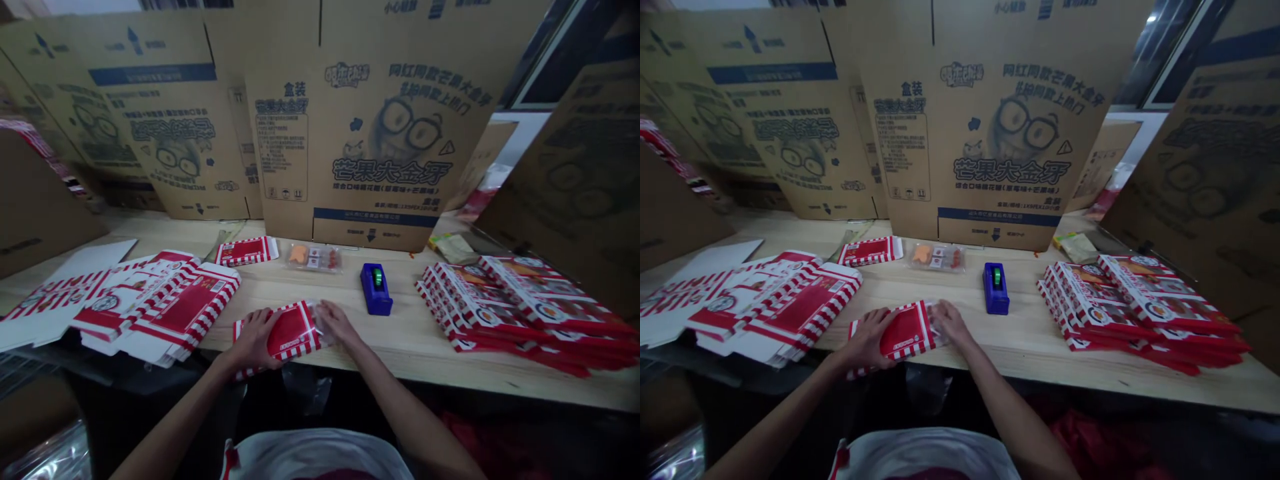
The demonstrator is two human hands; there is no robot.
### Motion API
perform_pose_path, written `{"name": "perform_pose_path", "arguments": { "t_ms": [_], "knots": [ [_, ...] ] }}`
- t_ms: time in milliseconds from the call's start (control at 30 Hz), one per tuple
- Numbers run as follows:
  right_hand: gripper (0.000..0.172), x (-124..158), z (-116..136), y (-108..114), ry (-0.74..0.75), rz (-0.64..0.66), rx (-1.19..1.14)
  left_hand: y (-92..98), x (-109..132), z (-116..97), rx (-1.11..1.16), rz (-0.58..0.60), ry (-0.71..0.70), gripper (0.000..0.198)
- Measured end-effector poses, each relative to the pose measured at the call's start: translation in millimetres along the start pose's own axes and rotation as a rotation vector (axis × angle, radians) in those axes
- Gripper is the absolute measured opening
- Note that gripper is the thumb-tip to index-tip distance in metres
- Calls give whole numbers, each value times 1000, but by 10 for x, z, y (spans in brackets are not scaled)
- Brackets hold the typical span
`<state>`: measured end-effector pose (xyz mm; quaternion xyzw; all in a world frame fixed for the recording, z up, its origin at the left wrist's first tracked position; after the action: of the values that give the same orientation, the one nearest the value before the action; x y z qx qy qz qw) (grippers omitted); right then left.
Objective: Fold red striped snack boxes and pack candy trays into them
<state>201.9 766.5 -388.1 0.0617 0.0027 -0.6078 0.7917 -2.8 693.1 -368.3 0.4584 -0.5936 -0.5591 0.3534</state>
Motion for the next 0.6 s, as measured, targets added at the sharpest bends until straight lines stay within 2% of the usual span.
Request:
{"name": "perform_pose_path", "arguments": {
  "t_ms": [100,167,200,333,367,467,600],
  "knots": [
    [42,69,36,-328,-17,125,-102,4,-3,-42,1,-30,21,110],
    [49,129,34,-326,-37,131,-151,17,12,-36,8,-47,64,111],
    [49,160,29,-258,-40,81,-165,34,22,-32,15,-62,99,111],
    [41,364,68,149,56,-356,-147,187,72,-85,33,-198,370,109],
    [42,413,77,176,66,-409,-171,224,89,-139,42,-239,440,109],
    [45,461,90,85,16,-368,-347,247,122,-357,156,-316,549,112],
    [44,470,159,34,-64,-252,-468,120,114,-525,656,-360,447,83]
  ]
}}
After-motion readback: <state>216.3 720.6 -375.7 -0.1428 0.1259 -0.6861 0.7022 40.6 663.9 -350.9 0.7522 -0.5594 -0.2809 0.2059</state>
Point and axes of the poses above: each hand's wrist, its own x-axis away from the middle knuckle, its own y-axis out of the back of the hand, z = x × y, the point moved 7 cm from there along -x, towards the middle knuckle, and after that the axes turned 6 degrees about -x, right-handed, at the moved point
